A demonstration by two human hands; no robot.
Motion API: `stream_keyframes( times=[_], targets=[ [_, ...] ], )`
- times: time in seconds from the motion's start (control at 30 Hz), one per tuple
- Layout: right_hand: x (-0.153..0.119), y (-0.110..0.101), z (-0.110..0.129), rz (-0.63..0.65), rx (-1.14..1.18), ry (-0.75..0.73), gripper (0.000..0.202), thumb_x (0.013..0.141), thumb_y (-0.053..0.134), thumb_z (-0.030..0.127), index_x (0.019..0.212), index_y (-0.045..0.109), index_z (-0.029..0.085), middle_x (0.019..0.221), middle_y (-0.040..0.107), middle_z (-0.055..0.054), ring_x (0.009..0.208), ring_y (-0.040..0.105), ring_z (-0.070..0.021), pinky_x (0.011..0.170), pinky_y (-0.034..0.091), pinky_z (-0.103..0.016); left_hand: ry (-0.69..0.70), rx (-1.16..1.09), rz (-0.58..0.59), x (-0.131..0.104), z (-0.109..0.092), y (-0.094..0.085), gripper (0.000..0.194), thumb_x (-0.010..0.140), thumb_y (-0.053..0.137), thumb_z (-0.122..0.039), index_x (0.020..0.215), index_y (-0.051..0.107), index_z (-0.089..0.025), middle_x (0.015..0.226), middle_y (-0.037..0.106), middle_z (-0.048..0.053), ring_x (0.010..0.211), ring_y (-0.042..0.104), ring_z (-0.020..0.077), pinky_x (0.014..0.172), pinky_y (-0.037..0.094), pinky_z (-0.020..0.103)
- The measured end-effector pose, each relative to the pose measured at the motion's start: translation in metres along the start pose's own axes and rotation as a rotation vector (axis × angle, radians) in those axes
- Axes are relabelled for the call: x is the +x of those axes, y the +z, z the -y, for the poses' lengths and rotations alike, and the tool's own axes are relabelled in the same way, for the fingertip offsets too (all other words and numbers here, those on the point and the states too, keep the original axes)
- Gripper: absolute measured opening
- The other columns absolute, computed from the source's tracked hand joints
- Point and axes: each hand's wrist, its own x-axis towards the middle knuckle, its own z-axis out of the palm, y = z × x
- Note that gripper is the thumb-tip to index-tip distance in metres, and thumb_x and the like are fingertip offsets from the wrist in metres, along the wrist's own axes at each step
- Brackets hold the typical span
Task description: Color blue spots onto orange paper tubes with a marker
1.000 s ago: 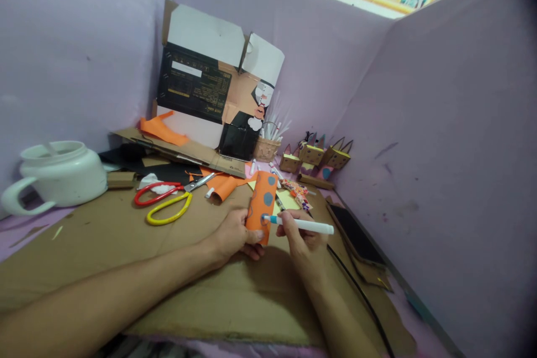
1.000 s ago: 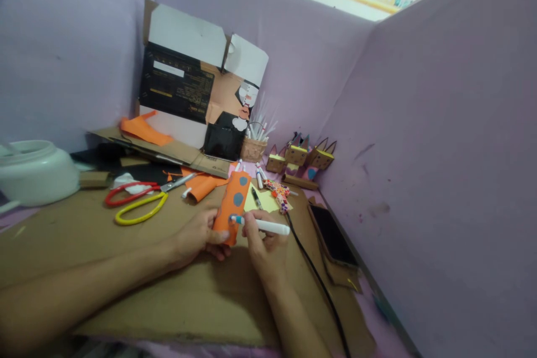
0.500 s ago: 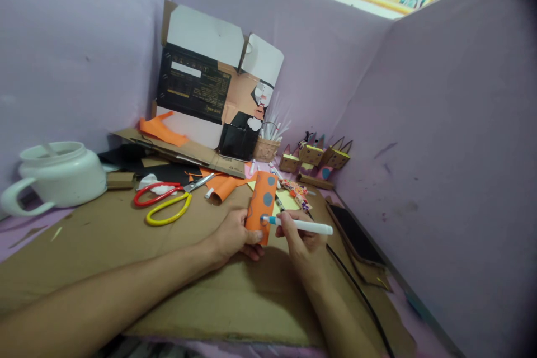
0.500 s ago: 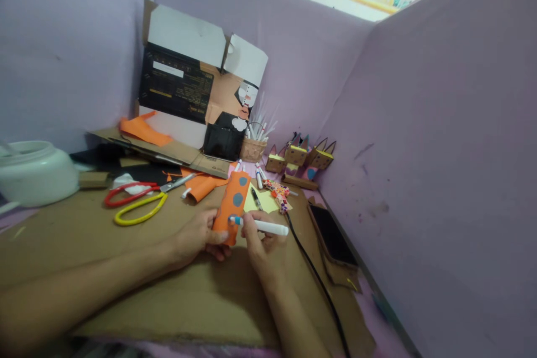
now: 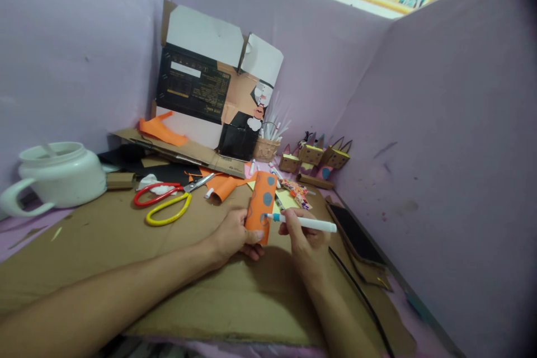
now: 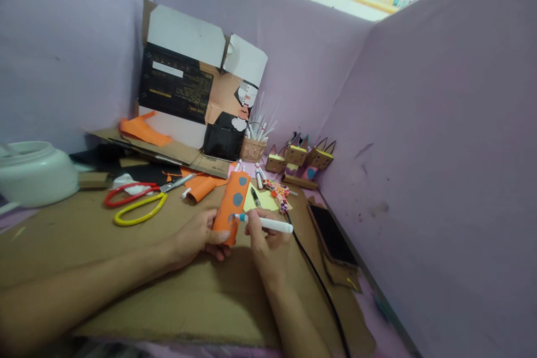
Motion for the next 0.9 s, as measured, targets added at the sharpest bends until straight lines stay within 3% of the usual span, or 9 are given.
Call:
stream_keyframes(
  times=[0.2,0.47,0.67,0.9],
  targets=[
    [0.0008,0.0003,-0.0017,-0.027,0.003,-0.001,0.028,0.085,0.059,0.037,0.068,0.065,0.015,0.05,0.058,0.002,0.045,0.054,-0.0115,0.046,0.043,-0.022,-0.002,0.001,-0.008,-0.0004,-0.0004,0.0006,0.043,0.054,0.077,-0.027,0.086,0.051,-0.014,0.063,0.062,0.0,0.049,0.062,0.0148,0.044,0.051,0.024],
    [-0.002,0.0004,-0.0011,0.053,0.029,0.007,0.027,0.084,0.059,0.037,0.069,0.065,0.016,0.046,0.057,0.002,0.042,0.054,-0.0117,0.043,0.043,-0.022,-0.003,0.021,-0.014,-0.0017,-0.0022,0.0016,0.04,0.054,0.073,-0.026,0.085,0.052,-0.013,0.063,0.064,0.001,0.049,0.061,0.0135,0.045,0.051,0.024],
    [0.0001,-0.0009,0.0013,-0.035,0.014,-0.027,0.026,0.085,0.058,0.036,0.069,0.065,0.016,0.051,0.06,0.001,0.047,0.057,-0.0121,0.048,0.045,-0.023,0.001,0.013,-0.012,-0.0017,-0.0014,0.0016,0.04,0.054,0.074,-0.026,0.084,0.051,-0.014,0.062,0.062,-0.001,0.049,0.062,0.0138,0.044,0.051,0.023],
    [-0.0012,-0.0003,-0.0003,0.032,-0.001,-0.003,0.028,0.085,0.058,0.037,0.069,0.065,0.016,0.049,0.058,0.002,0.044,0.055,-0.0113,0.045,0.043,-0.022,0.003,0.018,-0.011,-0.001,-0.0025,0.0013,0.04,0.054,0.075,-0.025,0.086,0.052,-0.014,0.063,0.063,0.001,0.049,0.062,0.0137,0.044,0.051,0.023]
  ],
)
